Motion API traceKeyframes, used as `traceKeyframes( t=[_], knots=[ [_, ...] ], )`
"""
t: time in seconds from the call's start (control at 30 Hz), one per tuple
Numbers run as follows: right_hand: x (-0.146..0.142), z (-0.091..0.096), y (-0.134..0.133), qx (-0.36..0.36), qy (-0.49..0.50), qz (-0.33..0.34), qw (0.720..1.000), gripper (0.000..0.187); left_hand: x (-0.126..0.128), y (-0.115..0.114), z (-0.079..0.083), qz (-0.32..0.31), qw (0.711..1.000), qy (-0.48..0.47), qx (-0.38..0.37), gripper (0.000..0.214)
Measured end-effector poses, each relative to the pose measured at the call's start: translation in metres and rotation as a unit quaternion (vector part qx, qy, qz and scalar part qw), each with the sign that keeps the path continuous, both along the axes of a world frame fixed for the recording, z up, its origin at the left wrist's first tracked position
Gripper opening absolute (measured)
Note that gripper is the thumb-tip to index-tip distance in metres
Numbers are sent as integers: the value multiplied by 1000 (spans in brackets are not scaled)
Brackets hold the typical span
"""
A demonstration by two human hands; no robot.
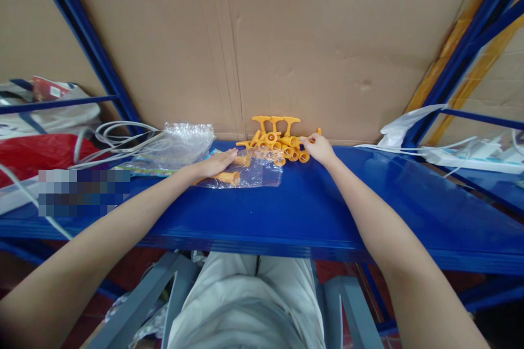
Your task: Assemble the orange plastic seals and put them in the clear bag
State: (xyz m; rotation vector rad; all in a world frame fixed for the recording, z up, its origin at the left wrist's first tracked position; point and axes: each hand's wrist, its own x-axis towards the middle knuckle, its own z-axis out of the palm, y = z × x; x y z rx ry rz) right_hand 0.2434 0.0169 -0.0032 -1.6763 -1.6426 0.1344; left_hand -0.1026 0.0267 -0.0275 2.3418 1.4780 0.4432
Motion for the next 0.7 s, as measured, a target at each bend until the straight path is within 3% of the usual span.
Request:
traceKeyframes(
  t=[0.13, 0.27, 0.4, 0.7],
  knots=[
    [4, 14, -9, 36, 35, -25, 998, 7, 0, -1, 1, -2, 1000, -6, -11, 76],
    [3, 28, -20, 79, 120, 36, 989, 23, -2, 0, 0, 0, 999, -45, -14, 71],
    [-5, 38, -33, 45, 202, 129, 970, 29, -3, 1, -1, -3, 999, -48, -12, 74],
    [-13, 35, -28, 63, 279, 187, 940, 43, -3, 0, 1, -30, 999, 38, 5, 79]
  ],
)
